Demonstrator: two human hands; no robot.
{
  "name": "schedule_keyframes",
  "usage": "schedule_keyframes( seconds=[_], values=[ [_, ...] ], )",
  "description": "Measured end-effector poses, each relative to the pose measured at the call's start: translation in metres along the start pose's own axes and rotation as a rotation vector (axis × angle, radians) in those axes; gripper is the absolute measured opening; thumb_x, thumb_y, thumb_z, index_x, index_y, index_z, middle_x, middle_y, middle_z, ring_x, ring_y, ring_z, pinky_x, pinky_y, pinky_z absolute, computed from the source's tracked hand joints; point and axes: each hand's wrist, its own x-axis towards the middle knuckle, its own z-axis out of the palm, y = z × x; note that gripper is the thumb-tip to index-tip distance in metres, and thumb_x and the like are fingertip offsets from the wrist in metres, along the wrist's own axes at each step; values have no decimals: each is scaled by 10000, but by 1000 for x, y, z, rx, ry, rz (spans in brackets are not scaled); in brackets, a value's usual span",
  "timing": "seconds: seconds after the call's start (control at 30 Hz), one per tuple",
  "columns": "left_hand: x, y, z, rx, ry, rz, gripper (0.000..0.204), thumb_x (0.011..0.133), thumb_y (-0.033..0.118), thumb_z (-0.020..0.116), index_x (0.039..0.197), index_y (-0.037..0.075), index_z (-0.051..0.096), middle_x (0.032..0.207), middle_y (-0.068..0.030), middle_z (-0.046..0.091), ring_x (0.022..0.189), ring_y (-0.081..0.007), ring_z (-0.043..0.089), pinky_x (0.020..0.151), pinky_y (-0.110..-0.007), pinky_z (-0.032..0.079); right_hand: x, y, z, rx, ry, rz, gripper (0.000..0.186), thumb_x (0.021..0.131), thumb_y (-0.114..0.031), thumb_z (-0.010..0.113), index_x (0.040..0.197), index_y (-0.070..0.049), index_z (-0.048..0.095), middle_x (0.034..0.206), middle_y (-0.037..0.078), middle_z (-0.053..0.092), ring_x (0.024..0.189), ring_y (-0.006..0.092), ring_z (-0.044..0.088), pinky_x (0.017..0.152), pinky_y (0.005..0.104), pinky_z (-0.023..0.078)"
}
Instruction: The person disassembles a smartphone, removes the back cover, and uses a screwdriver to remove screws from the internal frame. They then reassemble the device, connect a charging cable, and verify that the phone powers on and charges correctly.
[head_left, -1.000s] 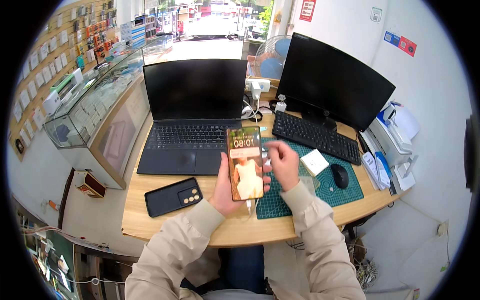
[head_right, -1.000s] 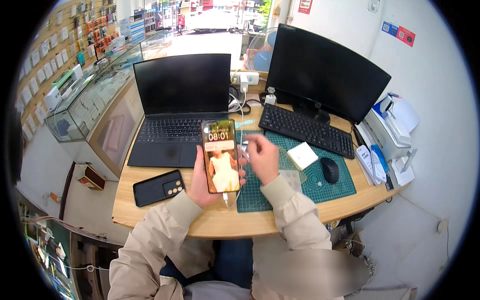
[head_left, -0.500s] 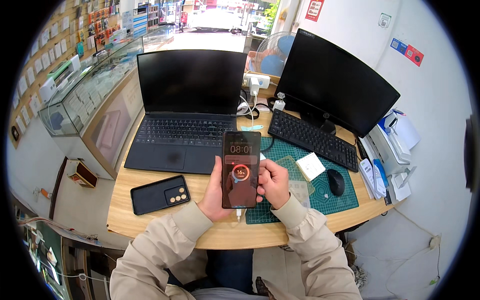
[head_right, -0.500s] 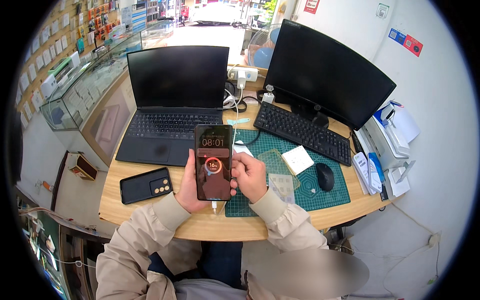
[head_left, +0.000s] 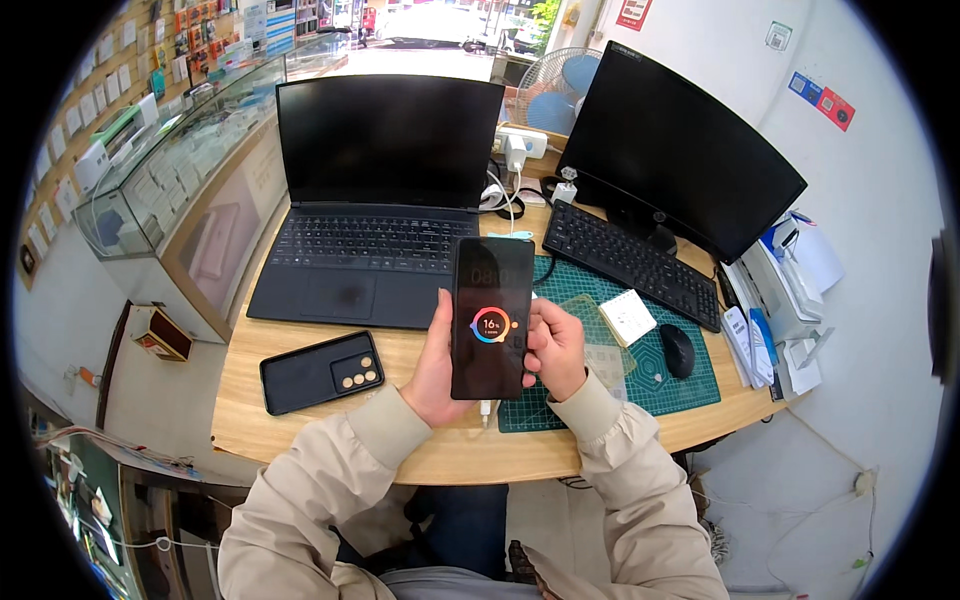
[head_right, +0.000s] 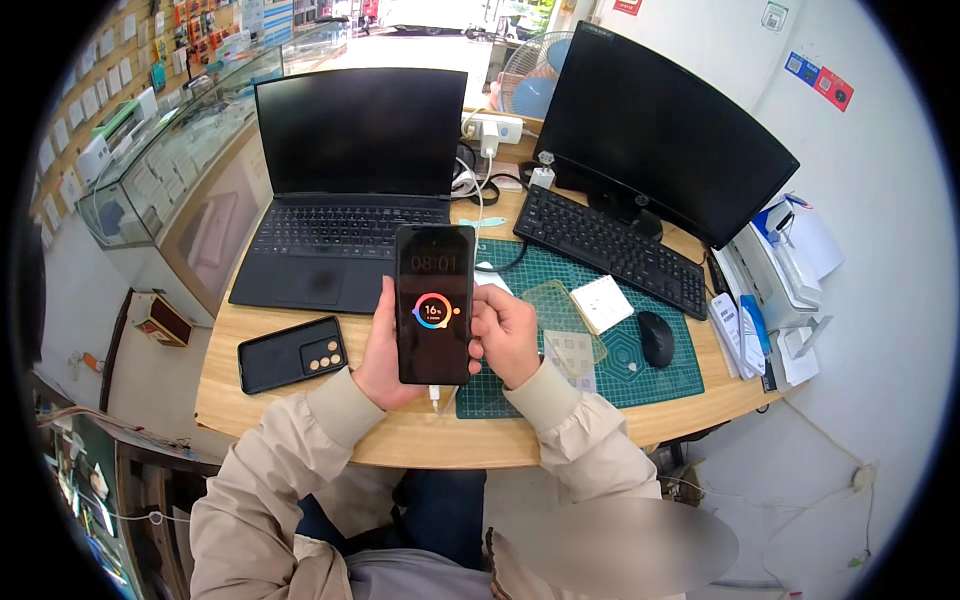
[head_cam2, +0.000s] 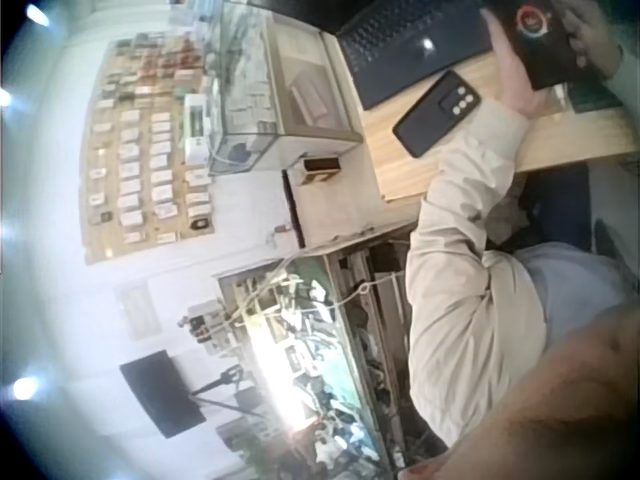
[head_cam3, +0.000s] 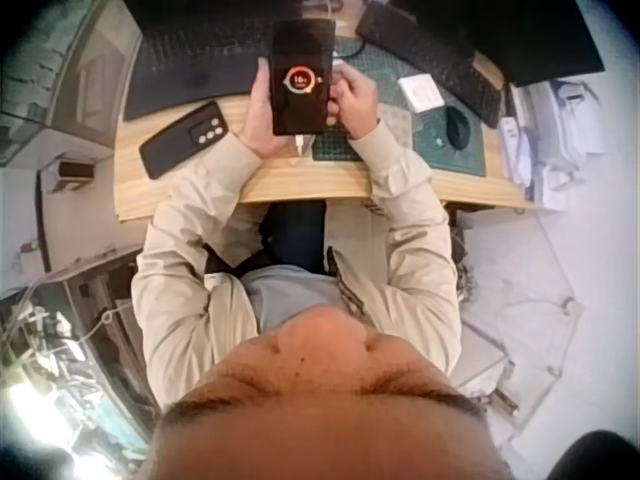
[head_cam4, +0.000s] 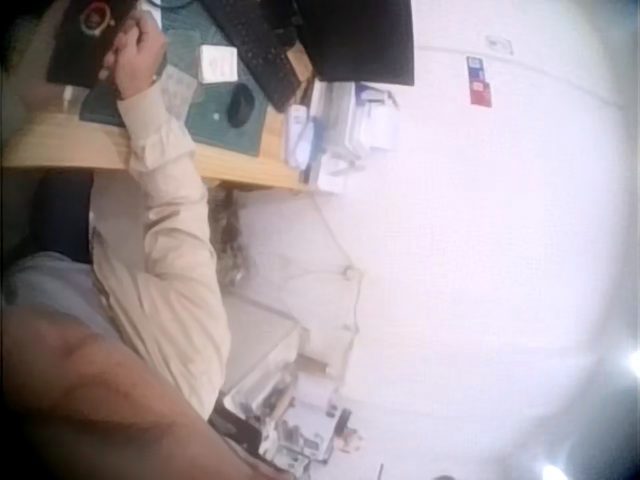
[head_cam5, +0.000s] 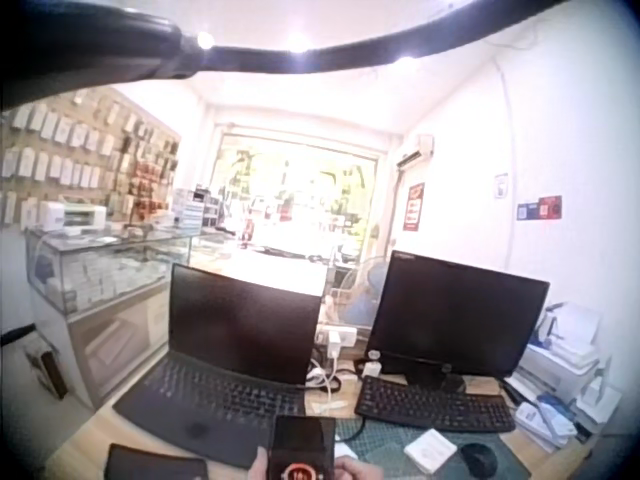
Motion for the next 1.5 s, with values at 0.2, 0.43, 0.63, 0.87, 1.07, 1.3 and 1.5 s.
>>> schedule_keyframes(
  seconds=[0.2, 0.43, 0.63, 0.87, 1.07, 1.3, 1.5],
  values=[
    [0, 0, 1, -27, -10, -4, 958, 992, 823, 170, 1461, 63, 515, 1222, -177, 688, 991, -316, 721, 871, -501, 615, 2, 1, 0, 14, -11, 15, 283, 1036, 13, 397, 1131, 43, 662, 760, 6, 668, 534, 14, 521, 471, 195, 434],
    [0, -1, -2, -16, -27, 0, 964, 986, 829, 177, 1466, 62, 512, 1226, -181, 686, 999, -319, 721, 879, -503, 614, 1, 6, -3, 50, -18, 30, 293, 1031, 10, 396, 1146, 43, 663, 770, 6, 673, 524, 12, 522, 436, 192, 424],
    [0, 0, 0, 2, -24, -7, 966, 990, 824, 165, 1455, 54, 516, 1230, -174, 684, 1006, -307, 719, 886, -485, 614, 2, 5, -2, 37, -8, 24, 296, 1027, 9, 394, 1145, 42, 663, 754, 10, 666, 516, 17, 521, 429, 198, 430],
    [-1, 1, 3, -9, -46, -19, 969, 998, 815, 145, 1429, 36, 527, 1226, -158, 684, 1004, -281, 717, 895, -449, 615, 2, 6, -1, 21, -12, -2, 284, 1024, 3, 397, 1121, 38, 662, 747, 17, 669, 506, 22, 520, 436, 198, 432],
    [-2, 1, 1, 5, -52, -16, 970, 998, 815, 141, 1428, 36, 528, 1221, -153, 685, 1009, -278, 714, 900, -447, 612, 2, 4, -3, 2, -29, -8, 281, 1020, 2, 397, 1114, 36, 660, 732, 12, 654, 510, 21, 520, 437, 207, 438],
    [1, -1, -1, 4, -28, -9, 962, 992, 822, 162, 1461, 60, 515, 1228, -161, 686, 990, -304, 718, 876, -483, 615, 2, 3, -3, 31, -21, 32, 291, 1018, 11, 388, 1131, 40, 655, 760, 11, 664, 519, 16, 515, 440, 204, 436],
    [0, 2, 2, -7, -19, -1, 960, 1001, 810, 150, 1451, 48, 522, 1227, -167, 692, 997, -302, 724, 890, -485, 615, 4, 8, -2, 16, 2, 0, 289, 1024, 10, 393, 1176, 33, 638, 831, 25, 682, 557, 12, 528, 473, 189, 433]
  ],
)
